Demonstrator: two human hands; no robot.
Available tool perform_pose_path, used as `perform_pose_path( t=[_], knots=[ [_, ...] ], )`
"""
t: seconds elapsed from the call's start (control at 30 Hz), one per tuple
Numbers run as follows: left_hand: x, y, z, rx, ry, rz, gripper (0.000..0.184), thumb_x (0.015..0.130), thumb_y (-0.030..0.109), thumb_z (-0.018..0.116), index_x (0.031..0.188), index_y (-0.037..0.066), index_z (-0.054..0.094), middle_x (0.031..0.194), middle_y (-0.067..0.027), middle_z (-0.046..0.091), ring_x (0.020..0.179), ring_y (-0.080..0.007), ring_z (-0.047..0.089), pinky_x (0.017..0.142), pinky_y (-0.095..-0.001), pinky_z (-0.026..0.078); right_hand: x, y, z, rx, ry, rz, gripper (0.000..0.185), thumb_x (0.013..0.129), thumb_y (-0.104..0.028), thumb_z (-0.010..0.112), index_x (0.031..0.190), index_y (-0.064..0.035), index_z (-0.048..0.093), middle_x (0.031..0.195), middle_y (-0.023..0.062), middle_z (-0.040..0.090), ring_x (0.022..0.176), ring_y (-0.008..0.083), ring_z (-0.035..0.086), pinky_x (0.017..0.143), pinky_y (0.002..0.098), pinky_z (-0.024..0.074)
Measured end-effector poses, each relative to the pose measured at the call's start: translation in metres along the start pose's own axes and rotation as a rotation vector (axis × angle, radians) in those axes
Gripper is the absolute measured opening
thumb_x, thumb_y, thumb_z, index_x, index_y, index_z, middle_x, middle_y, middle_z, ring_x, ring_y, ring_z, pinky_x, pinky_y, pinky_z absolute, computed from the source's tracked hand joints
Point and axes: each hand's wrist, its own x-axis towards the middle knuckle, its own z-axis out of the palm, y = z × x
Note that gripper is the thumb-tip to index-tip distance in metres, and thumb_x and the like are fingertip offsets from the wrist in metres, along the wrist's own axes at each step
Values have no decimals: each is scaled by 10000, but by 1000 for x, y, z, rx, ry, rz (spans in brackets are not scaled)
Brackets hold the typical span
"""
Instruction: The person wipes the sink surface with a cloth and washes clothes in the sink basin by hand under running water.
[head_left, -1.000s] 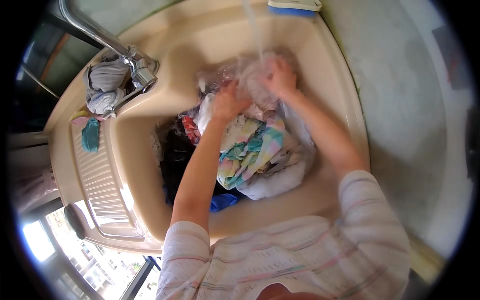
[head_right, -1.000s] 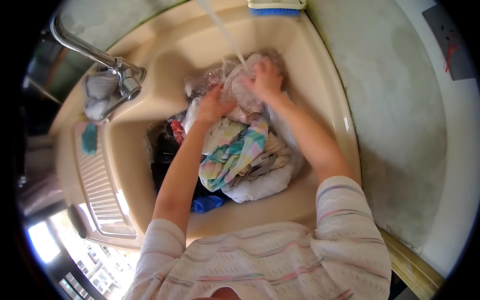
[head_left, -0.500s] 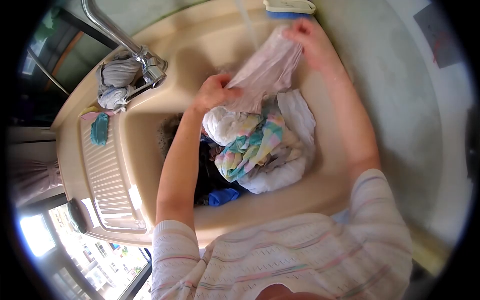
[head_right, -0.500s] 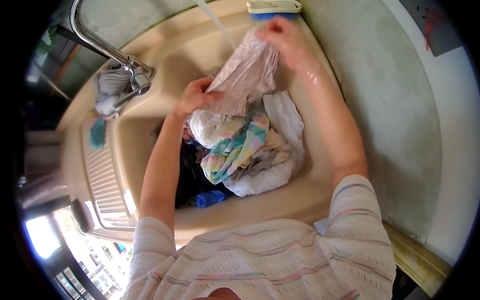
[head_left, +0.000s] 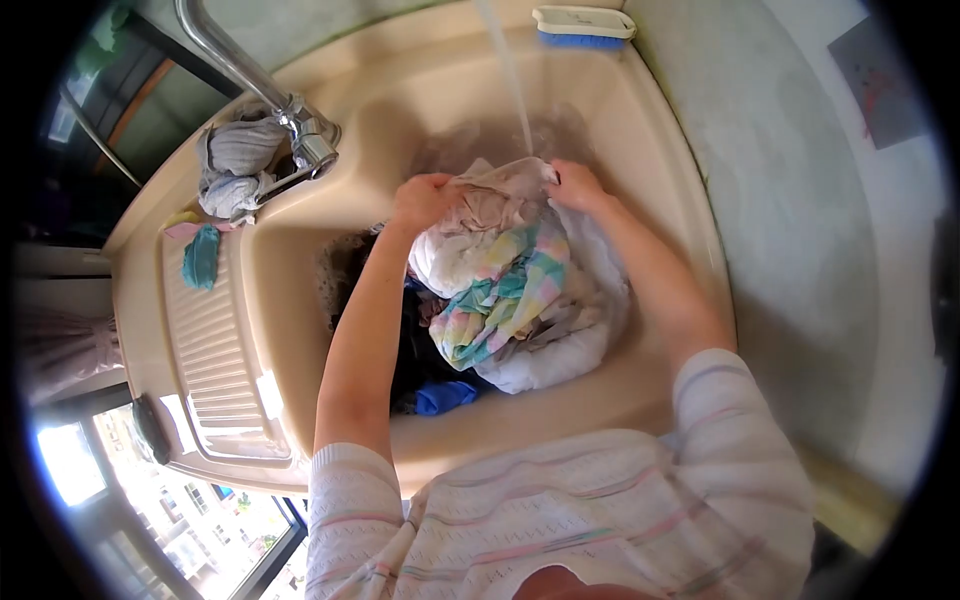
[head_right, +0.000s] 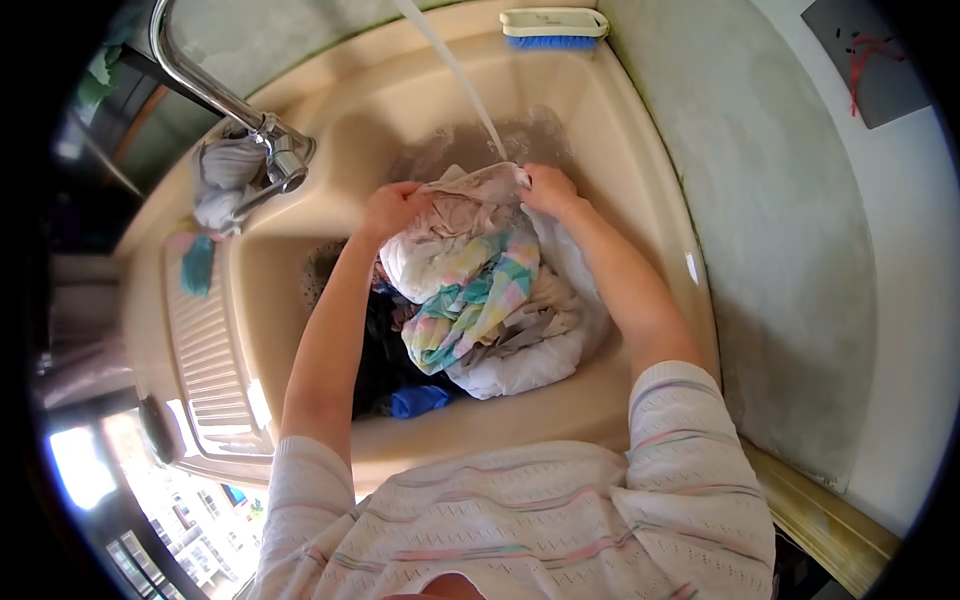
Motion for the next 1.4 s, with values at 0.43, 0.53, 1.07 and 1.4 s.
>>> perform_pose_path(
  t=[0.43, 0.53, 1.07, 1.4],
  knots=[
    [-37, 64, -76, -665, -21, 257, 280, 787, 242, 659, 850, -30, 645, 738, 2, 598, 709, -80, 507, 679, -248, 409, 4, -92, -191, 492, 241, -305, 286, 730, -20, 503, 1008, -43, 569, 867, 25, 572, 795, 103, 530, 719, 236, 428],
    [-37, 62, -69, -475, -199, 151, 253, 789, 232, 656, 836, -16, 647, 762, 10, 592, 740, -61, 489, 686, -218, 387, 15, -83, -170, 177, 405, -370, 363, 721, -50, 532, 1083, -34, 545, 929, 50, 576, 853, 128, 539, 767, 241, 434],
    [-15, 64, -59, -780, -380, 239, 286, 762, 65, 615, 1038, -8, 599, 926, -57, 627, 864, -142, 579, 801, -274, 451, -21, -105, -77, 696, -169, -242, 255, 716, -44, 540, 948, 48, 595, 790, 69, 631, 654, 116, 542, 618, 257, 444],
    [-30, 44, -41, -1275, -568, 311, 338, 684, -15, 569, 1022, -28, 590, 941, -88, 610, 839, -177, 585, 757, -284, 465, -25, -104, -95, 1046, -575, 126, 406, 885, -301, 518, 1215, -68, 473, 1026, 79, 578, 806, 158, 598, 582, 300, 509]
  ],
)
